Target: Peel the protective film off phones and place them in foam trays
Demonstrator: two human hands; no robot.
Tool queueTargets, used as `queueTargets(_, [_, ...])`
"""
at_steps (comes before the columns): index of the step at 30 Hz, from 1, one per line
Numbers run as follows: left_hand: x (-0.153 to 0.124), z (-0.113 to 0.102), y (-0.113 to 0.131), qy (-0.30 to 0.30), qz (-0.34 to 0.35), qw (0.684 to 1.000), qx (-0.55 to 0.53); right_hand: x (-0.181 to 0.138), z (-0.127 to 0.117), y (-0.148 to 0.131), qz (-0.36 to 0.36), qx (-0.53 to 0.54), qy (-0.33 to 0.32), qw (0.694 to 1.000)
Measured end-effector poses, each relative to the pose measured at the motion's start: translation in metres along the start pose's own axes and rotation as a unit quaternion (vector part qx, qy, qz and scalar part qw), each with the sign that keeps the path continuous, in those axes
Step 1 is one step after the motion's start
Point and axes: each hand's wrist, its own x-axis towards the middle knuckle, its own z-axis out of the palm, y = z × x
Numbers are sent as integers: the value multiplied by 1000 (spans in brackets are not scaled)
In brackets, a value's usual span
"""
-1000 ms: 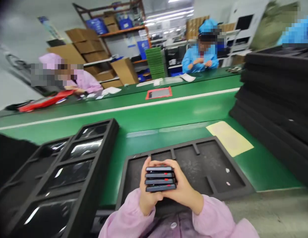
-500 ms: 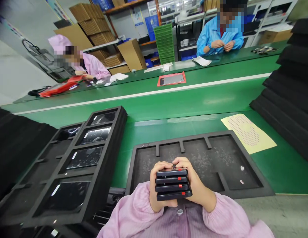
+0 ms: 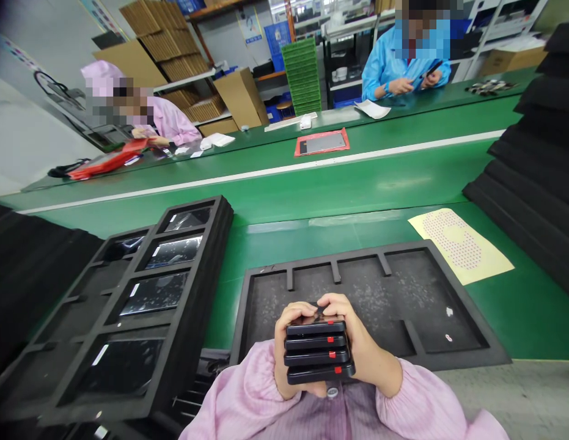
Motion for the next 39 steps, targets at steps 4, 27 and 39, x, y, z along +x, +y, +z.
queueTargets(4, [-8, 2, -8, 29, -76, 997, -3, 1, -4, 7, 68, -38, -32, 996])
queueTargets(27, [47, 19, -35, 138, -352, 925, -31, 11, 0, -20, 275, -153, 19, 949])
queueTargets(39, [70, 6, -53, -7, -376, 919, -121, 0, 2, -9, 210, -64, 41, 975])
